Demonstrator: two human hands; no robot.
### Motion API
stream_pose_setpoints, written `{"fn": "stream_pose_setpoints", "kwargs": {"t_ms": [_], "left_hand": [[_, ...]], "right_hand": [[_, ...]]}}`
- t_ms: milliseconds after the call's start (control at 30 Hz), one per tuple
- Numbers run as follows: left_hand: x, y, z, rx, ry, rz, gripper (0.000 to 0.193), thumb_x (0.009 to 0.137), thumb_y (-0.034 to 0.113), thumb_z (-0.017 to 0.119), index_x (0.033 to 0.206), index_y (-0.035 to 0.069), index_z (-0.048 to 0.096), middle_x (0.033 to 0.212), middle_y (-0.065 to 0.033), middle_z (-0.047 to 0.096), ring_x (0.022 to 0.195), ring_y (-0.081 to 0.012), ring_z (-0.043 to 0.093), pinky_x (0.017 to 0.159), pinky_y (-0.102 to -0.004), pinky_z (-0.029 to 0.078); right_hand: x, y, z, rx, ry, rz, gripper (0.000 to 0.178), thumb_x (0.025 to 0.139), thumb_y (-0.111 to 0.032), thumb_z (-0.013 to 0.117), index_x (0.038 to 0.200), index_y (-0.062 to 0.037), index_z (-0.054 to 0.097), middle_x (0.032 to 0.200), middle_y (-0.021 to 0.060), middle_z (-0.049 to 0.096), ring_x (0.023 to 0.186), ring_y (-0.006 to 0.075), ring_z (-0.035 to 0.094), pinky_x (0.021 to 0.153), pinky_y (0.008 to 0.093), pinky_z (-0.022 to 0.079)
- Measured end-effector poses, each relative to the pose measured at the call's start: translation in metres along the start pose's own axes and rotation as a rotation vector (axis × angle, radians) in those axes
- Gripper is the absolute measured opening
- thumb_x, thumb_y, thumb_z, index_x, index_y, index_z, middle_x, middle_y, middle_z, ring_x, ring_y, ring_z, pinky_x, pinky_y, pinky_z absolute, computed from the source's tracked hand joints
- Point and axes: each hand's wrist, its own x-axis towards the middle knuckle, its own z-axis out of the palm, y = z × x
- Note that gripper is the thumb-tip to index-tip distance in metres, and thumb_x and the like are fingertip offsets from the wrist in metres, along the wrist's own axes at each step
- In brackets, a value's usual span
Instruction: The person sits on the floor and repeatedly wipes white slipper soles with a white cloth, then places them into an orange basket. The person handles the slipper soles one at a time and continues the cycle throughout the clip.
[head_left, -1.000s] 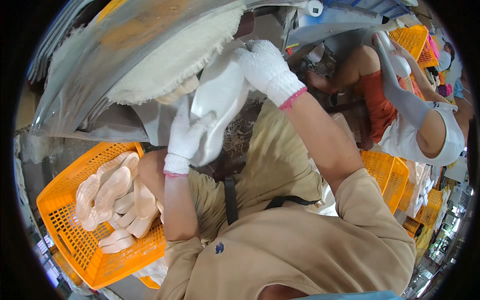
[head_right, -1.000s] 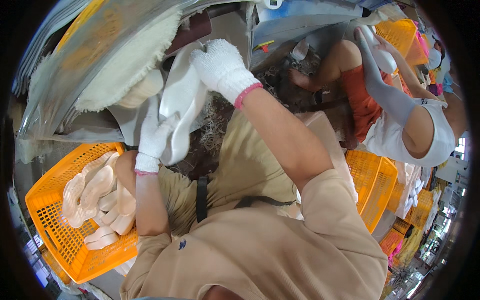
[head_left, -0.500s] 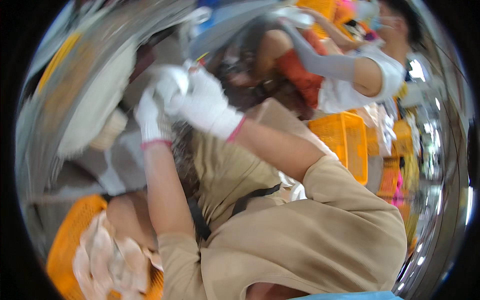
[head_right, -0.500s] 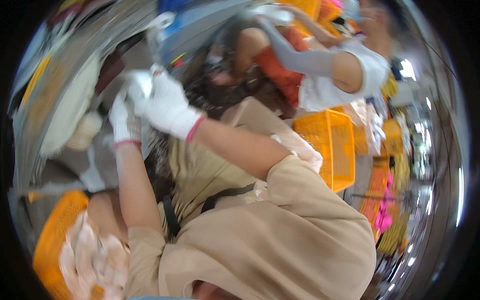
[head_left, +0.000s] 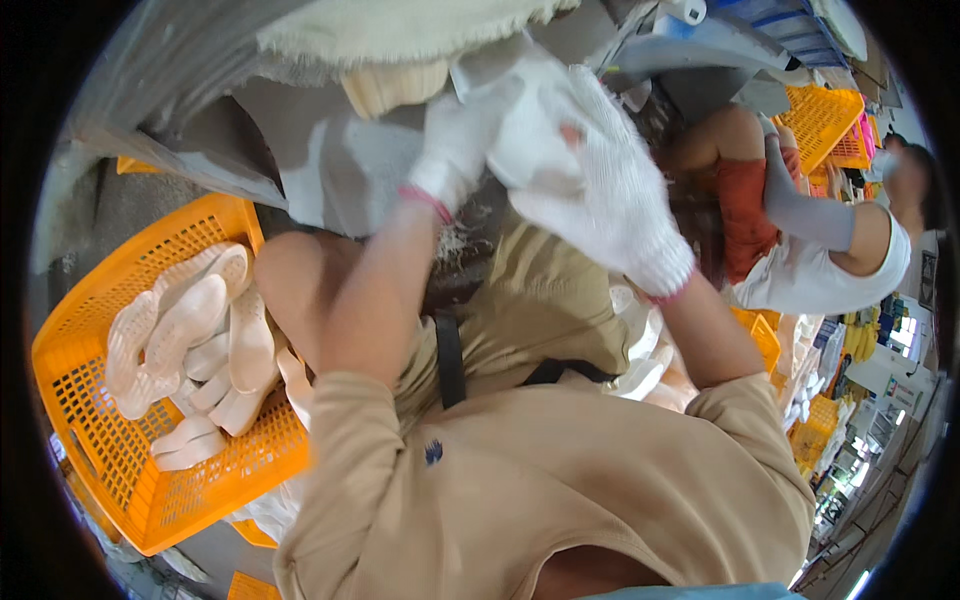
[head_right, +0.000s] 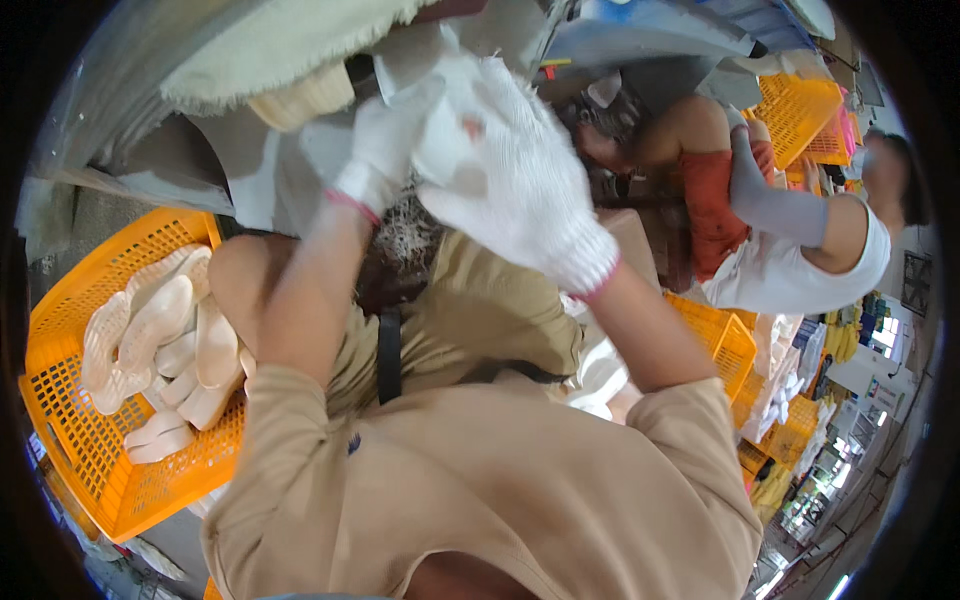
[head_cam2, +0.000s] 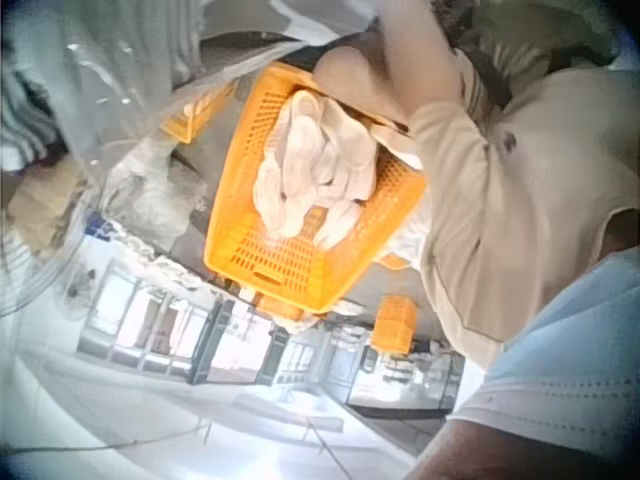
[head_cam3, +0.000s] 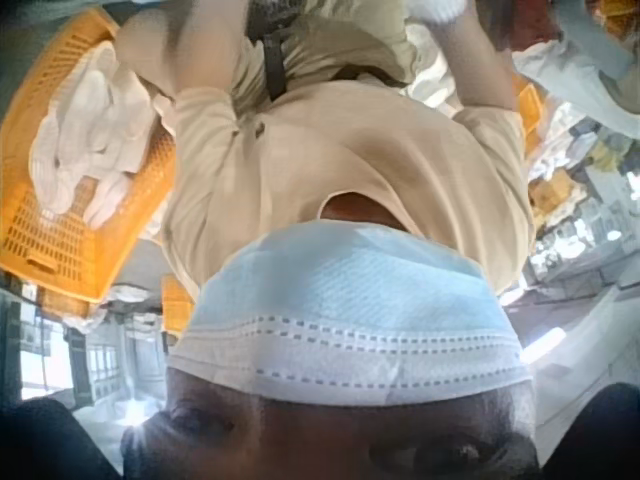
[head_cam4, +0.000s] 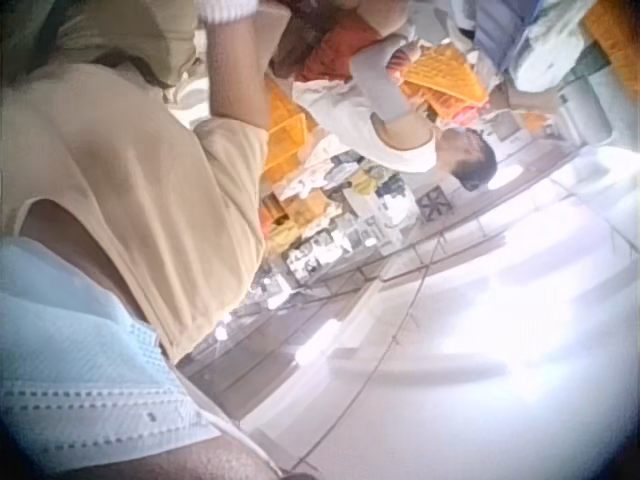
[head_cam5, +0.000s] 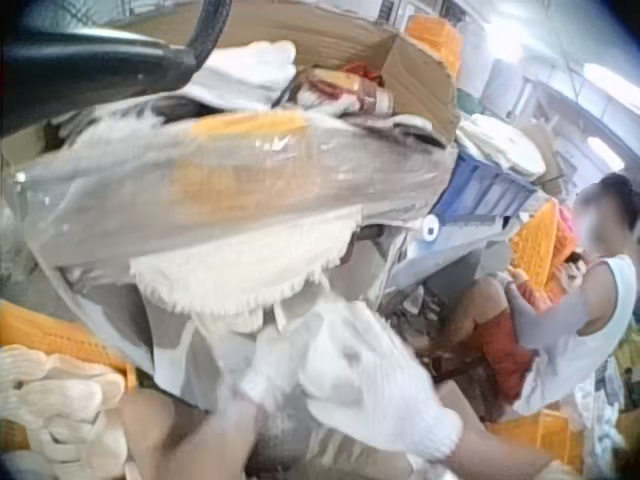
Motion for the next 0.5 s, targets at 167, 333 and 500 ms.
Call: {"fn": "stream_pose_setpoints", "kwargs": {"t_ms": [167, 333, 500], "left_hand": [[-0.02, -0.002, -0.01, -0.208, -0.268, -0.246, 0.042, 0.102, 0.028, 0.066, 0.132, -0.001, 0.064, 0.12, -0.0168, 0.072, 0.108, -0.0312, 0.072, 0.097, -0.0486, 0.058], [-0.056, 0.004, -0.046, -0.961, -0.146, -0.301, 0.094, 0.091, 0.082, 0.046, 0.137, 0.001, 0.055, 0.113, -0.0263, 0.068, 0.1, -0.0471, 0.066, 0.089, -0.0589, 0.055], [-0.011, 0.01, -0.064, -0.269, 0.252, 0.186, 0.048, 0.105, 0.041, 0.042, 0.124, 0.001, 0.061, 0.109, -0.0167, 0.068, 0.095, -0.0331, 0.068, 0.087, -0.0489, 0.058]], "right_hand": [[-0.023, 0.019, 0.004, -0.308, -0.163, -0.321, 0.036, 0.089, -0.021, 0.072, 0.125, -0.0174, 0.072, 0.121, 0.0074, 0.072, 0.114, 0.0324, 0.064, 0.1, 0.0497, 0.048], [-0.056, -0.059, 0.043, 0.158, 0.012, -0.288, 0.023, 0.09, -0.016, 0.067, 0.111, -0.01, 0.071, 0.122, 0.0049, 0.073, 0.094, 0.0242, 0.075, 0.066, 0.0364, 0.06], [0.019, -0.067, 0.084, 0.099, -0.009, -0.088, 0.025, 0.093, -0.031, 0.068, 0.096, -0.0062, 0.07, 0.083, 0.0172, 0.071, 0.075, 0.0378, 0.07, 0.064, 0.0469, 0.055]]}}
